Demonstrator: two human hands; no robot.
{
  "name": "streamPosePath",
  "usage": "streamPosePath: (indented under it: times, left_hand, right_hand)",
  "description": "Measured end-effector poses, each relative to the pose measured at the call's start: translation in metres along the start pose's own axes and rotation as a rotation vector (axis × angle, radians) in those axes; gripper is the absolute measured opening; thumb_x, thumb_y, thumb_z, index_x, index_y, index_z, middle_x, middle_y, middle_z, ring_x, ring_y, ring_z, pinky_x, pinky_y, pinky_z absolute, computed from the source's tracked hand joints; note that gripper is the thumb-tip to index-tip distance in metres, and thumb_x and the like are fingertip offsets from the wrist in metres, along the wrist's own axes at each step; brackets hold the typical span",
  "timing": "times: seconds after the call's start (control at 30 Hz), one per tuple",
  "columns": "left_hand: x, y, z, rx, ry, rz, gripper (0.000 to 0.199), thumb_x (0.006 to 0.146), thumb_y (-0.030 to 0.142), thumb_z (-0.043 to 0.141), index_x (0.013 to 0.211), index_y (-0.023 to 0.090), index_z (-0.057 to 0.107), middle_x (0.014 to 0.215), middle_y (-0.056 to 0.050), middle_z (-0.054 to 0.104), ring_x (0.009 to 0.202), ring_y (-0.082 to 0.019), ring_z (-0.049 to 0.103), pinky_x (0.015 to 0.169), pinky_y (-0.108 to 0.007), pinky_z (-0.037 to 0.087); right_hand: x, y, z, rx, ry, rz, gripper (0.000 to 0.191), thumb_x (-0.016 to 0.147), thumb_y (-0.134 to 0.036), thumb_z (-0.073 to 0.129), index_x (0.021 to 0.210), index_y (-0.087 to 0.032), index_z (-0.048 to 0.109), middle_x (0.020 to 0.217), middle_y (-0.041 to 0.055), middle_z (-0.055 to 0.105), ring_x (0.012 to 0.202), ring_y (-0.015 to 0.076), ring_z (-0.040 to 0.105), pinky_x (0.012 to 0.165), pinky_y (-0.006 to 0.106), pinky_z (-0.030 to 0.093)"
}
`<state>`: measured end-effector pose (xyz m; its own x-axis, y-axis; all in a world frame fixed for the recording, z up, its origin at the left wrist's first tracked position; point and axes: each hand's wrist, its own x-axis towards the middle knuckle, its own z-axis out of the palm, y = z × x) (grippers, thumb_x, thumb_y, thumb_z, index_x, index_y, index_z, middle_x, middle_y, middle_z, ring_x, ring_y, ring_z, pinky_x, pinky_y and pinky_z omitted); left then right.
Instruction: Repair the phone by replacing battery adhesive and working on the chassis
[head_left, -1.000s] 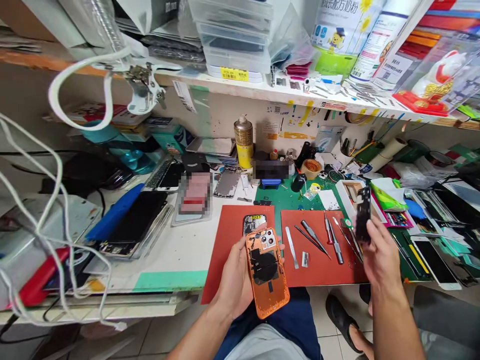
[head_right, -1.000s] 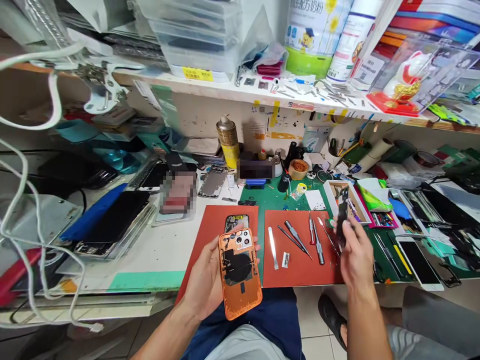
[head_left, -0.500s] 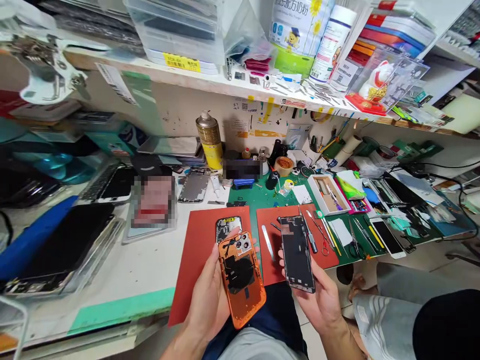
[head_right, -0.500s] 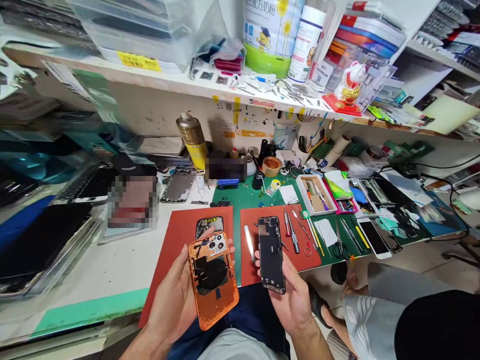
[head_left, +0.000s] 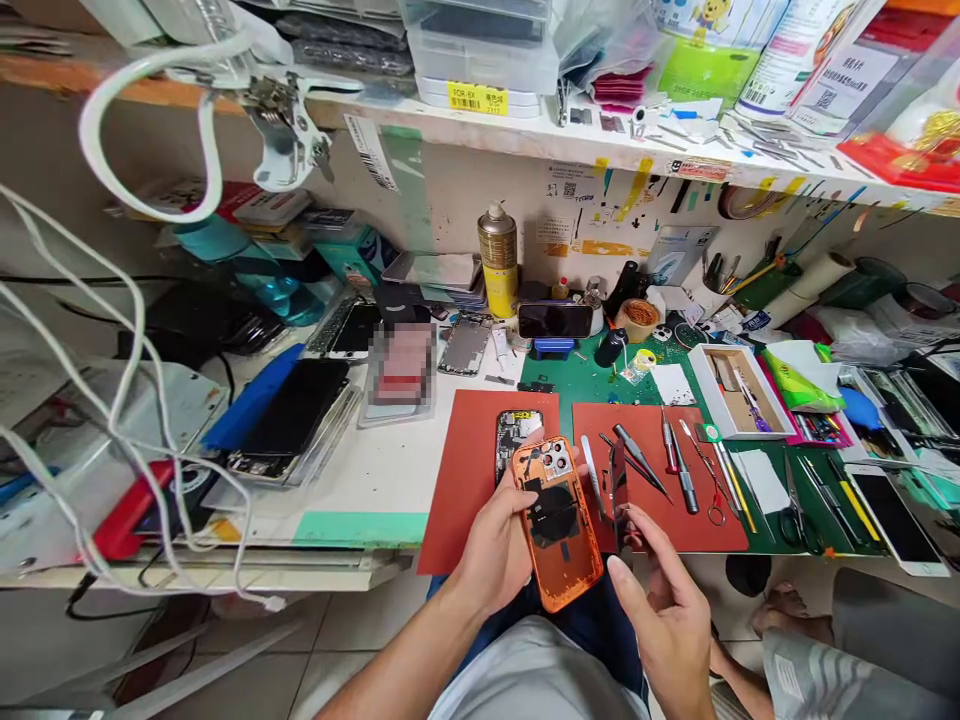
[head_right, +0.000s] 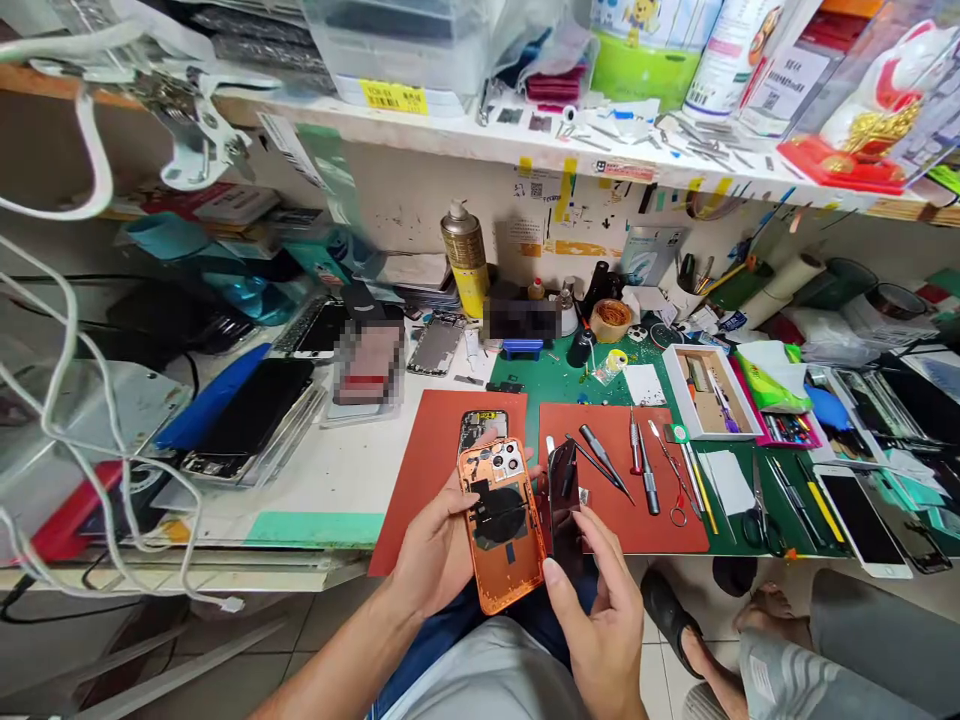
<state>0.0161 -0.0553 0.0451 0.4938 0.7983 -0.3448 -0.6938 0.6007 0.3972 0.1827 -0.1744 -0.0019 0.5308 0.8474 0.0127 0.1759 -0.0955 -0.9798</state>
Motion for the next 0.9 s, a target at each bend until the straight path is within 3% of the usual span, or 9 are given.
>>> streamPosePath:
  times: [0.3,0.53,0.73,0.9]
  left_hand:
    - [0.0,0.0,-0.004,0.072,-0.016,-0.02,0.103,0.091,0.007,0.067,0.176,0.036,0.019,0.151,-0.008,0.071,0.144,-0.032,0.064,0.128,-0.054,0.04]
    - [0.002,-0.003,-0.003,0.11,0.027,0.023,0.1,0.087,0.005,0.071,0.173,0.035,0.032,0.153,-0.005,0.07,0.15,-0.03,0.058,0.13,-0.048,0.038]
    - [0.003,-0.003,-0.001,0.014,0.006,0.032,0.066,0.104,0.037,0.064,0.168,0.033,0.047,0.157,-0.005,0.067,0.153,-0.032,0.053,0.133,-0.052,0.033]
    - [0.002,-0.005,0.003,-0.002,0.023,0.015,0.06,0.109,0.053,0.057,0.165,0.031,0.052,0.158,-0.006,0.065,0.155,-0.033,0.051,0.134,-0.052,0.032]
  right_hand:
    - [0.0,0.0,-0.007,-0.078,0.034,-0.088,0.051,0.096,-0.038,0.081,0.144,-0.025,0.072,0.146,0.0141,0.073,0.135,0.0323,0.071,0.116,0.049,0.059]
    - [-0.003,-0.009,0.014,-0.363,0.04,-0.443,0.045,0.098,-0.033,0.08,0.141,-0.022,0.071,0.139,0.0164,0.073,0.124,0.0309,0.072,0.101,0.048,0.064]
    - [-0.007,-0.015,0.036,-0.489,0.054,-0.546,0.047,0.101,-0.033,0.078,0.145,-0.018,0.067,0.14,0.0192,0.07,0.124,0.0318,0.068,0.101,0.051,0.062]
    - [-0.006,-0.018,0.043,-0.54,0.101,-0.591,0.048,0.101,-0.031,0.078,0.146,-0.017,0.066,0.141,0.0208,0.068,0.124,0.0343,0.066,0.1,0.054,0.061]
